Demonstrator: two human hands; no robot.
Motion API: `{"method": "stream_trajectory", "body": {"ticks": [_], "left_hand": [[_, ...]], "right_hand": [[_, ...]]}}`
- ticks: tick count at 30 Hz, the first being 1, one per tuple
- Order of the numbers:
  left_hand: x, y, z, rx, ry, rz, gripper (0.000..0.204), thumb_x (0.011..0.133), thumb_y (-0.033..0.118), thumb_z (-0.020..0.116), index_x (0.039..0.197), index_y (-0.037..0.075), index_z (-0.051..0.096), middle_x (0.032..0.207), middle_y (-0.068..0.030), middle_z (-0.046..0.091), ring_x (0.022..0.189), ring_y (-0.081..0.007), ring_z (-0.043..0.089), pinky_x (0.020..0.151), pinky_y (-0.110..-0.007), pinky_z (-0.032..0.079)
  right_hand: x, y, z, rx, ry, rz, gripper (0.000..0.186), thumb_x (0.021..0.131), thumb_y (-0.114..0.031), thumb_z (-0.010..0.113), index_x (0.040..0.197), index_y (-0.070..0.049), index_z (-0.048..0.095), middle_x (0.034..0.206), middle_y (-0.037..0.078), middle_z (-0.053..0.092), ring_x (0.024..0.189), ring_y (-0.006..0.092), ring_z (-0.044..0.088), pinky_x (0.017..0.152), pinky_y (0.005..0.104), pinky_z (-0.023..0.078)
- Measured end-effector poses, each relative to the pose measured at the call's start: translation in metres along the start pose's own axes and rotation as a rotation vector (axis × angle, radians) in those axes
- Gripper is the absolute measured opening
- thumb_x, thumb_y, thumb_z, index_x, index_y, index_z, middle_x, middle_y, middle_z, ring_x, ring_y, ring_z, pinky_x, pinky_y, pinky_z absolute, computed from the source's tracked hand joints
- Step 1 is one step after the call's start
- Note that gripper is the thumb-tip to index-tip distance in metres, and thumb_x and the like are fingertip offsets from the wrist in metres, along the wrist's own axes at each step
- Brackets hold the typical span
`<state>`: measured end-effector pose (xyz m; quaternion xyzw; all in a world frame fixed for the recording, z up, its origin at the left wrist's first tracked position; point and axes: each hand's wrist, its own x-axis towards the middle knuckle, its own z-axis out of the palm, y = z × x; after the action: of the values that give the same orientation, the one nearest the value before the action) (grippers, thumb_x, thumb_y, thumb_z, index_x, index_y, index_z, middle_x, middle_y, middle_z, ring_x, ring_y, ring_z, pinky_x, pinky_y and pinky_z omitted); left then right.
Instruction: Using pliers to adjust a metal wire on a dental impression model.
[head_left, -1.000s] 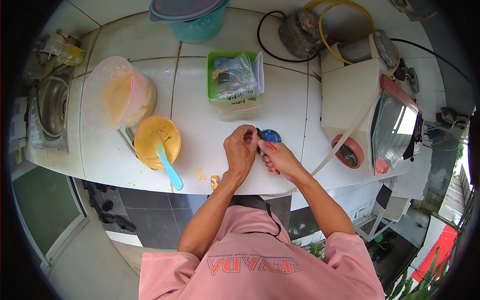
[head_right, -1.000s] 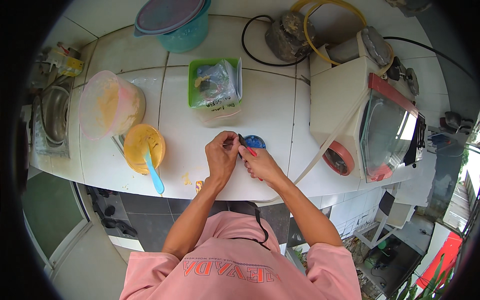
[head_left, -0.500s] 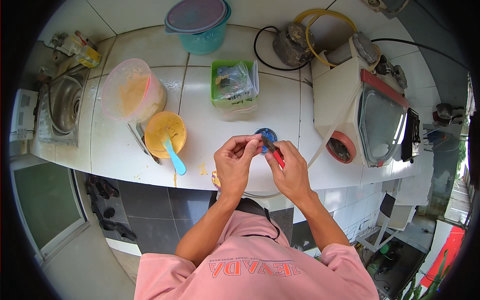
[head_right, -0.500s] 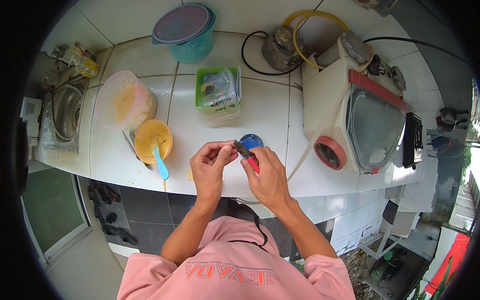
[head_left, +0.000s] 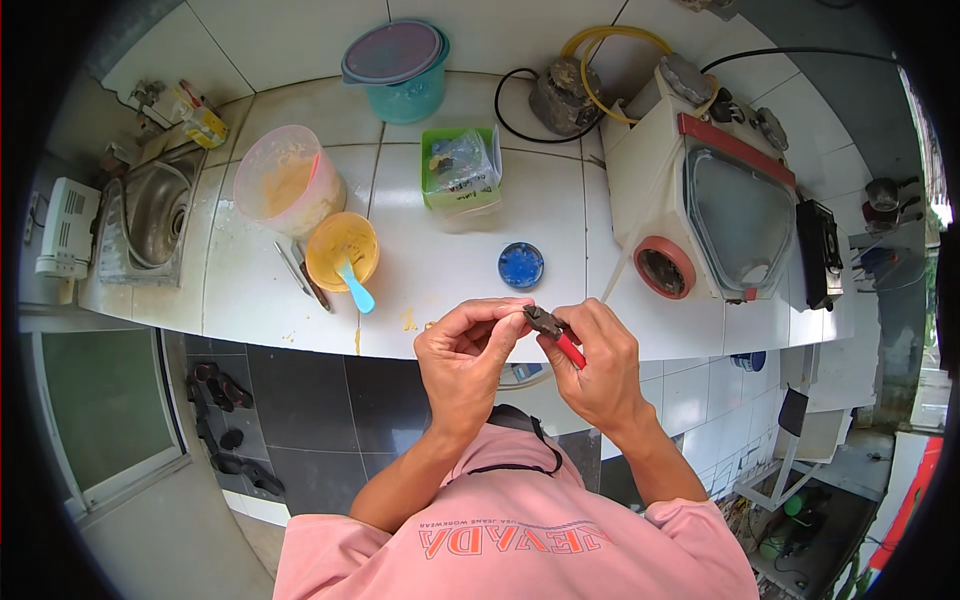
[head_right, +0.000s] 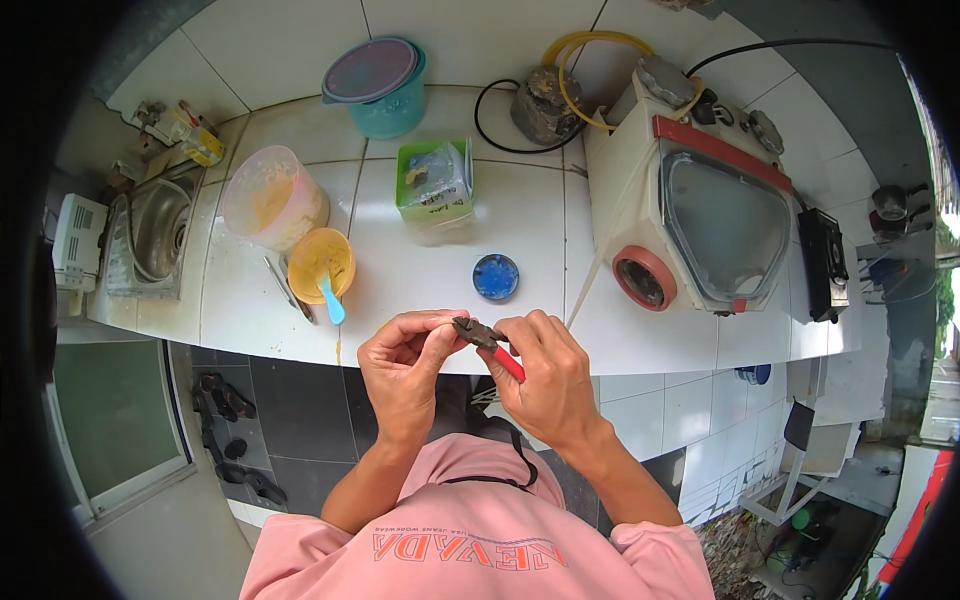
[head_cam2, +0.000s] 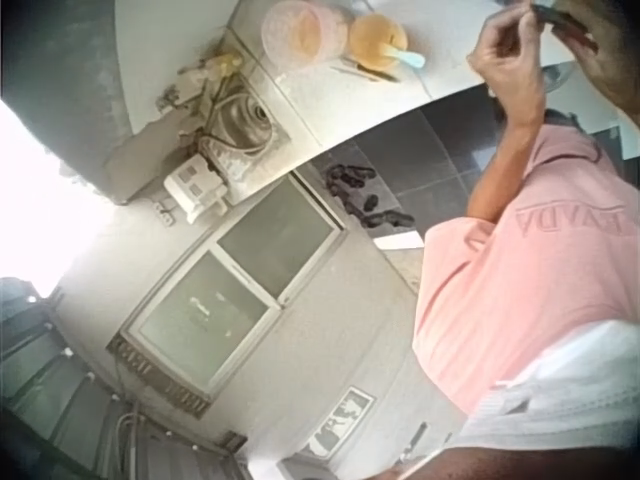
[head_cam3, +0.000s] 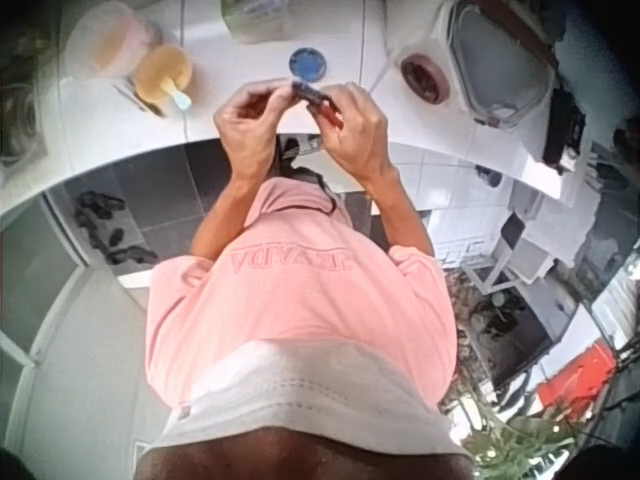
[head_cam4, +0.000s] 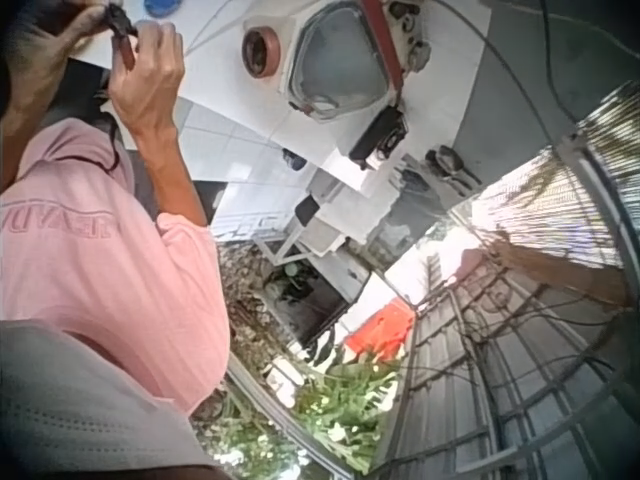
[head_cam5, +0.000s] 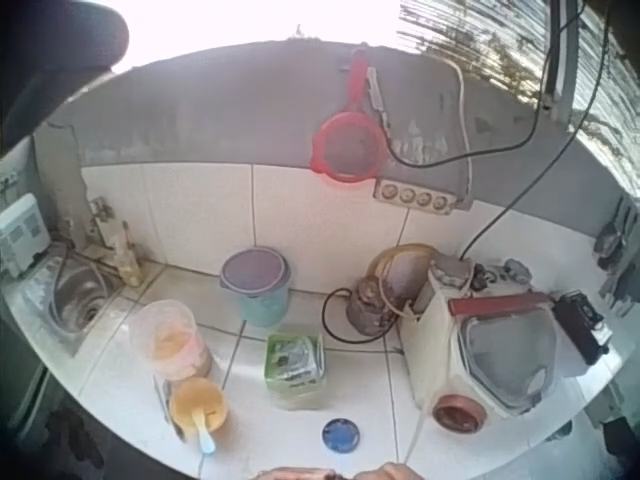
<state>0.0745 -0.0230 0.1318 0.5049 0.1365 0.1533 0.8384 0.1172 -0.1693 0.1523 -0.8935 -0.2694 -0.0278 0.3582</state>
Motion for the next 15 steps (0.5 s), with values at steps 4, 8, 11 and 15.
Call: {"method": "stream_trajectory", "body": {"ticks": [4, 8, 11, 15], "left_hand": [[-0.012, 0.009, 0.002, 0.028, -0.04, 0.007, 0.005, 0.09, -0.004, 0.067, 0.095, -0.006, 0.068, 0.101, -0.0197, 0.07, 0.093, -0.0216, 0.071, 0.085, -0.033, 0.062], [-0.022, 0.016, 0.002, 0.054, -0.074, -0.003, 0.005, 0.09, -0.004, 0.067, 0.094, -0.006, 0.068, 0.101, -0.02, 0.07, 0.093, -0.0215, 0.071, 0.085, -0.034, 0.062], [-0.031, 0.024, 0.003, 0.031, -0.116, -0.039, 0.006, 0.09, -0.003, 0.068, 0.095, -0.006, 0.068, 0.102, -0.02, 0.071, 0.092, -0.0211, 0.071, 0.085, -0.034, 0.062], [-0.043, 0.029, 0.007, 0.036, -0.118, -0.135, 0.008, 0.091, -0.001, 0.068, 0.097, -0.006, 0.067, 0.103, -0.0199, 0.07, 0.094, -0.0205, 0.07, 0.085, -0.034, 0.062]], "right_hand": [[-0.011, 0.0, -0.009, -0.04, 0.029, -0.075, 0.021, 0.077, -0.01, 0.078, 0.092, -0.002, 0.064, 0.076, 0.01, 0.057, 0.067, 0.0285, 0.057, 0.06, 0.0397, 0.047], [-0.018, 0.0, -0.017, -0.044, 0.018, -0.123, 0.022, 0.076, -0.013, 0.08, 0.088, -0.004, 0.064, 0.073, 0.008, 0.056, 0.065, 0.0278, 0.057, 0.058, 0.039, 0.047], [-0.025, 0.004, -0.022, -0.008, 0.009, -0.172, 0.024, 0.075, -0.016, 0.081, 0.086, -0.004, 0.064, 0.073, 0.008, 0.056, 0.064, 0.027, 0.058, 0.056, 0.0384, 0.047], [-0.033, 0.007, -0.027, 0.028, 0.006, -0.199, 0.026, 0.075, -0.019, 0.082, 0.085, -0.005, 0.063, 0.072, 0.008, 0.057, 0.062, 0.0258, 0.058, 0.055, 0.0376, 0.046]]}}
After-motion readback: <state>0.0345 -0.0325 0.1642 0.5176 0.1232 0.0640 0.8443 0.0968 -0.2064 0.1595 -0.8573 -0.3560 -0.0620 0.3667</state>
